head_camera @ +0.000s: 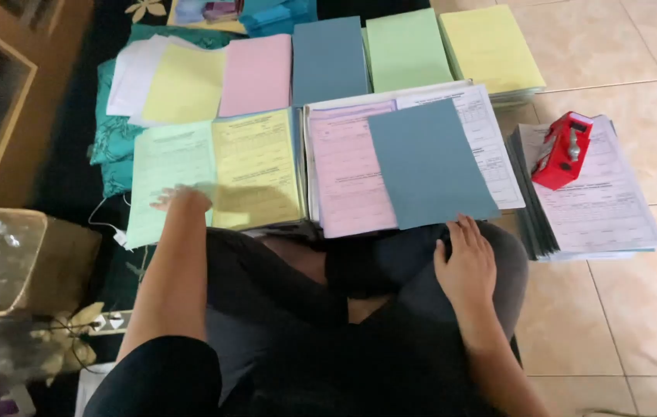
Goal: The person collates different colored paper sheets from multiple stacks and staples them into sets.
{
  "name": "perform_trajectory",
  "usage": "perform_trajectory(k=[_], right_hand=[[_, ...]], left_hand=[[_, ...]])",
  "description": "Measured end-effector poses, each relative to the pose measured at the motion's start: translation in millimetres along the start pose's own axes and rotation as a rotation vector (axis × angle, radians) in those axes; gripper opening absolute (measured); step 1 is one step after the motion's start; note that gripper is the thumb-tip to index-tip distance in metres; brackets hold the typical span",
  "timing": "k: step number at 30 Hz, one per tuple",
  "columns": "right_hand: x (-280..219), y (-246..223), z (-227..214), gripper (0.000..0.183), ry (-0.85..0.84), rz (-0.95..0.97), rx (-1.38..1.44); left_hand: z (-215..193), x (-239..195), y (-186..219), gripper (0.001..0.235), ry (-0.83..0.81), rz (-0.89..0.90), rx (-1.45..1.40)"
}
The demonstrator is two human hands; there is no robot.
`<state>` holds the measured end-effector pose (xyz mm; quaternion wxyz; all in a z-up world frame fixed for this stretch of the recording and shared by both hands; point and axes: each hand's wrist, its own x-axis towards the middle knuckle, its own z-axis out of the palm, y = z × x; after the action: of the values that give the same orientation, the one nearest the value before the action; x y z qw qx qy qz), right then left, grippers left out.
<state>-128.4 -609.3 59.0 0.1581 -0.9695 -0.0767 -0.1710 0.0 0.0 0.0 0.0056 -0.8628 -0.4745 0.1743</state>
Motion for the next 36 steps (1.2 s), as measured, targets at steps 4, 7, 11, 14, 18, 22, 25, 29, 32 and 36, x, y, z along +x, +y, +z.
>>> perform_trajectory(k=[4,7,11,14,18,22,25,29,32,36], right_hand=[[15,30,35,0.046,-0.036,0.025,0.109],[10,46,51,0.064,-0.098,0.103,0.147],[6,41,47,0.072,-0.006,0.090,0.238],[3,37,56,0.076,0.038,0.118,0.232],[10,39,63,0.080,0.009,0.195,0.191],[24,27,68,0.082,0.001,0.335,0.199],[25,9,65,0.081,0.000,0.283,0.174],[18,8,71,0.078,-0.026,0.173,0.074],[23,6,79,0.075,-0.004,0.117,0.005],[5,11,80,0.066,0.002,0.030,-0.073]], left_hand=[[-13,-112,37,0.087,0.390,0.404,-0.111],[-10,-230,48,0.063,0.587,0.870,-0.245],[-20,-291,71,0.039,0.441,1.169,-0.415],[-8,-257,78,0.034,0.586,1.252,-0.370],[17,-214,61,0.034,0.940,1.318,-0.342],[31,-179,47,0.039,0.997,1.254,-0.347],[41,-165,40,0.036,0.972,1.191,-0.473],[58,-149,34,0.033,0.885,1.172,-0.503],[51,-139,35,0.031,0.845,1.118,-0.517],[74,-135,44,0.031,0.758,1.096,-0.563]])
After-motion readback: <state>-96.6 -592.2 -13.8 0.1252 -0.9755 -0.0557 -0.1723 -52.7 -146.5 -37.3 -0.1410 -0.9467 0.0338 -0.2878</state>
